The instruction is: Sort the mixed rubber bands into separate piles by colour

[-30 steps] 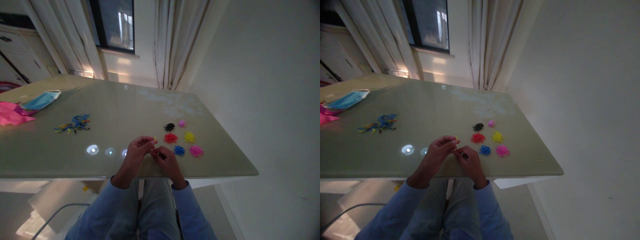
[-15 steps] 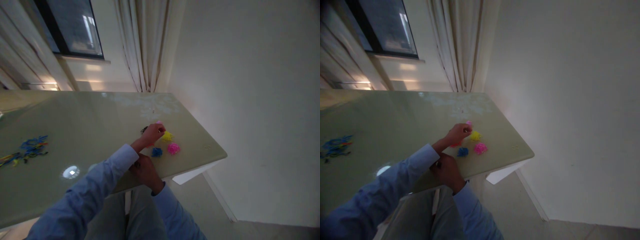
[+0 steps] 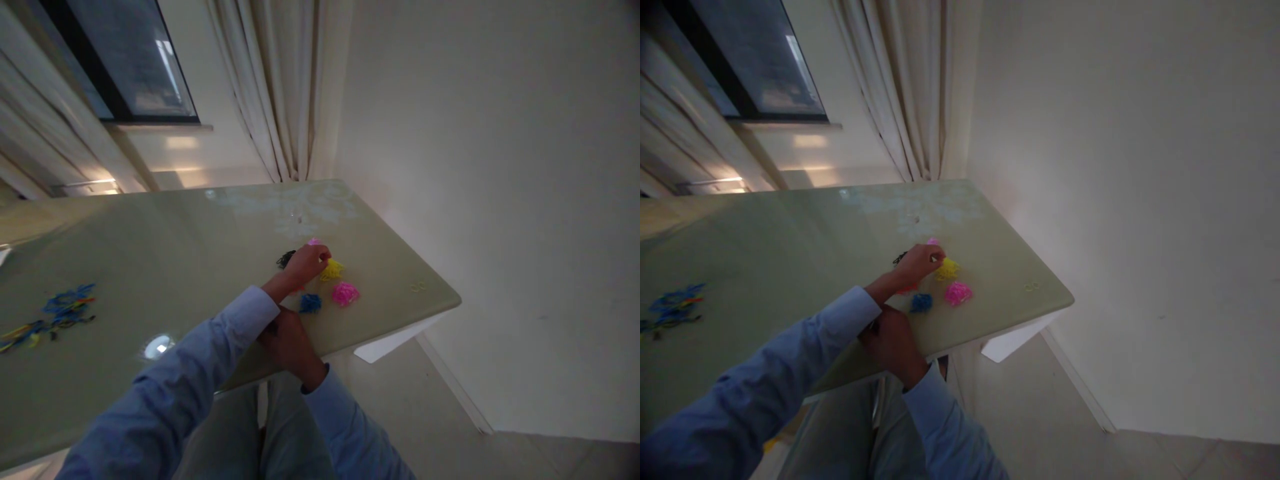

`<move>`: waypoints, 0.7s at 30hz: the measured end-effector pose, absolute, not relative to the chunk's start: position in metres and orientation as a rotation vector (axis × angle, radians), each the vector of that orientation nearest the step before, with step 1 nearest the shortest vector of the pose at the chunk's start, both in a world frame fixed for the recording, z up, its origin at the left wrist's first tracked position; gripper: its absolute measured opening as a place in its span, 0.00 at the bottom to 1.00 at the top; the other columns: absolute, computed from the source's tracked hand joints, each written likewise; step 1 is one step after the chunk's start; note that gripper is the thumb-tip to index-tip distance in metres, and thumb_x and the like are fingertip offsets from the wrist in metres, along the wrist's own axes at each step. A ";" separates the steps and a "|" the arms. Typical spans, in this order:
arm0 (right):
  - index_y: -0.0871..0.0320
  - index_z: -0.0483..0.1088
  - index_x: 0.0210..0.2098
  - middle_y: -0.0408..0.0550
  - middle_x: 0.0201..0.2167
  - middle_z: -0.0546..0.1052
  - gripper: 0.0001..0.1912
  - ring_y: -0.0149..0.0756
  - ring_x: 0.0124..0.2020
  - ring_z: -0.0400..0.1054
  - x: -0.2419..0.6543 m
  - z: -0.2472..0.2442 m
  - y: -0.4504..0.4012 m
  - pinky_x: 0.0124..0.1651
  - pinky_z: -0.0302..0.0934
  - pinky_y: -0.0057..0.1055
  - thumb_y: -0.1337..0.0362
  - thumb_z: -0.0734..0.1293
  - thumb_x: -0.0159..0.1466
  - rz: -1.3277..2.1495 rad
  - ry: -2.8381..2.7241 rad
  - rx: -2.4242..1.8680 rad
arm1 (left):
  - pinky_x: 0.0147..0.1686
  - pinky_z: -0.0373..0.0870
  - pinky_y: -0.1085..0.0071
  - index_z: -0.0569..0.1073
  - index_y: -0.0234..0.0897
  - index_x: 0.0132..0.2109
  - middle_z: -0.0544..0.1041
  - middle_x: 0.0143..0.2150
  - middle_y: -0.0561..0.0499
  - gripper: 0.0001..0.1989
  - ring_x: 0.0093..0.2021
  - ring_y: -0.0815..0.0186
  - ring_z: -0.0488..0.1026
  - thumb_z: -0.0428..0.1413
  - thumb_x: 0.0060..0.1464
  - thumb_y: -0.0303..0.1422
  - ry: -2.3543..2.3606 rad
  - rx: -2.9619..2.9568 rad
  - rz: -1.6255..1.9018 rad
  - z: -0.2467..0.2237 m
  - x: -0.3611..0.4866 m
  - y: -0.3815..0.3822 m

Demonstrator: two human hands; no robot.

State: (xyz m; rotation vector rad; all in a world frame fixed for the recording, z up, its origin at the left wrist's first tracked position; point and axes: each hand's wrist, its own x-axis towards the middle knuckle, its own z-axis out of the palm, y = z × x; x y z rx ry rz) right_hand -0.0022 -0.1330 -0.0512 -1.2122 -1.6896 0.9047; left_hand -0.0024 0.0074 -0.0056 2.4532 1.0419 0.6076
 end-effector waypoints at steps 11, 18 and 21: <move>0.57 0.77 0.34 0.46 0.31 0.77 0.06 0.33 0.31 0.69 0.000 -0.050 -0.136 0.36 0.60 0.28 0.66 0.67 0.63 0.867 -1.775 -1.142 | 0.36 0.70 0.72 0.79 0.36 0.41 0.81 0.35 0.48 0.09 0.31 0.67 0.74 0.57 0.53 0.30 1.251 2.115 1.087 0.020 -0.087 -0.041; 0.56 0.76 0.33 0.46 0.29 0.76 0.09 0.34 0.30 0.68 0.005 -0.048 -0.135 0.34 0.59 0.29 0.61 0.65 0.66 0.814 -1.893 -1.114 | 0.31 0.69 0.73 0.78 0.37 0.41 0.80 0.34 0.50 0.09 0.27 0.69 0.72 0.57 0.54 0.33 1.471 1.817 1.289 0.007 -0.182 -0.091; 0.56 0.76 0.33 0.46 0.29 0.77 0.10 0.34 0.29 0.68 0.005 -0.047 -0.133 0.34 0.59 0.29 0.60 0.65 0.66 0.766 -1.952 -1.157 | 0.31 0.69 0.72 0.78 0.38 0.42 0.80 0.32 0.50 0.10 0.27 0.68 0.72 0.57 0.54 0.35 1.610 1.783 1.312 -0.011 -0.221 -0.115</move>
